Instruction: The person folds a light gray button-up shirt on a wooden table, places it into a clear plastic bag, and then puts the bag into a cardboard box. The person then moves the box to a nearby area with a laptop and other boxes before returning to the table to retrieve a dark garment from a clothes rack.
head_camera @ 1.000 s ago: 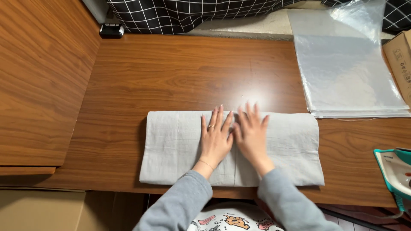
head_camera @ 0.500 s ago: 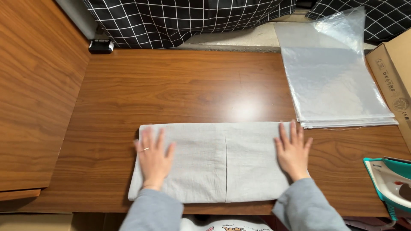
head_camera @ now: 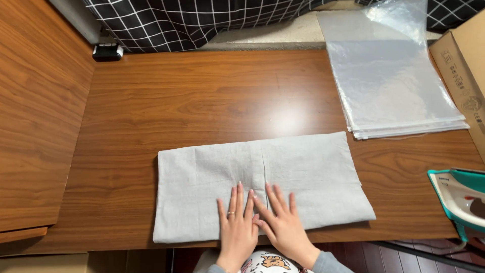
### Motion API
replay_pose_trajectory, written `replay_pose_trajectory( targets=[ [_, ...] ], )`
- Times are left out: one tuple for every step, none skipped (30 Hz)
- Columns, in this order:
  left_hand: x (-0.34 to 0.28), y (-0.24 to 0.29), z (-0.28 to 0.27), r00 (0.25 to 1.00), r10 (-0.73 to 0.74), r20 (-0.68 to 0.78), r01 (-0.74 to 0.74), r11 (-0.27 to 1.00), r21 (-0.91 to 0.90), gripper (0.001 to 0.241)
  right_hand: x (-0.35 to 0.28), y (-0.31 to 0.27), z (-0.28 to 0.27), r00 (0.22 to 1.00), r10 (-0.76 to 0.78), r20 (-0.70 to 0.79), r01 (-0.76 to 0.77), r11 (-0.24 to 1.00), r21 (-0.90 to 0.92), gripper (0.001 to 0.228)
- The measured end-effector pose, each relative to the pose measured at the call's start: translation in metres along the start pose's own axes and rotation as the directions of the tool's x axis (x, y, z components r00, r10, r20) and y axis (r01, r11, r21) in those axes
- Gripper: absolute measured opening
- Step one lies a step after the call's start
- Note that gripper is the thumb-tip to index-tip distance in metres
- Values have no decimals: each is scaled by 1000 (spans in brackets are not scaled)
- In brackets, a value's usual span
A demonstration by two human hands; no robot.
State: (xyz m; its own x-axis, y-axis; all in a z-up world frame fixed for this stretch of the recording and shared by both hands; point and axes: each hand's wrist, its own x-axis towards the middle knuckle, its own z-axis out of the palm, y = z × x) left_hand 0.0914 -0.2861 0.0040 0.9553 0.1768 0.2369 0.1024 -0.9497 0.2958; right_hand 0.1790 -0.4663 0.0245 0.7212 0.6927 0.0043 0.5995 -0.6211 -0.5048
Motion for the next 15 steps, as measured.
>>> replay_pose_trajectory(
  targets=[
    [1,1,-3,999,39,-27,-37,997,63,73,-1,-4,-5,992,-112,-61,105,988,-115,66],
    [3,3,-5,995,78,-54,-71,990,125,69,-2,-7,-12,967,-229,-108,199,951,-237,63],
    [-1,-15,-6,995,86,-51,-79,990,121,69,-9,6,-17,969,-221,-110,190,952,-239,63],
    [-4,-33,-6,998,5,-61,3,992,127,71,-14,19,-23,959,-206,-197,126,926,-356,64],
    [-7,-51,-7,994,-76,-72,85,987,133,72,-19,33,-29,939,-199,-282,49,886,-461,65],
    [-10,-70,-15,995,-75,-68,84,988,133,72,-32,58,-30,939,-196,-282,47,887,-459,65],
    [-14,-89,-23,984,-168,-63,177,969,172,76,-45,83,-30,927,-90,-364,-101,875,-473,64],
    [-19,-108,-32,964,-260,-60,267,940,213,80,-58,107,-30,895,13,-446,-248,845,-473,62],
    [-19,-114,-38,964,-259,-55,265,940,215,80,-65,117,-37,896,17,-444,-250,847,-470,62],
    [-21,-120,-44,965,-253,-64,261,943,204,77,-73,126,-43,885,138,-444,-324,869,-375,64],
    [-24,-126,-50,966,-247,-73,257,947,193,74,-81,135,-49,865,257,-431,-398,874,-279,65],
    [-17,-131,-51,967,-245,-67,254,947,196,74,-76,138,-56,864,264,-428,-403,873,-275,65],
    [-10,-136,-51,951,-306,34,295,937,188,75,-71,141,-62,855,309,-417,-425,878,-220,72],
    [-4,-140,-50,922,-362,136,335,924,184,77,-67,144,-69,843,354,-404,-449,878,-167,79],
    [22,-137,-61,922,-358,144,331,925,185,77,-57,147,-72,841,363,-401,-455,875,-165,79]
  ],
)
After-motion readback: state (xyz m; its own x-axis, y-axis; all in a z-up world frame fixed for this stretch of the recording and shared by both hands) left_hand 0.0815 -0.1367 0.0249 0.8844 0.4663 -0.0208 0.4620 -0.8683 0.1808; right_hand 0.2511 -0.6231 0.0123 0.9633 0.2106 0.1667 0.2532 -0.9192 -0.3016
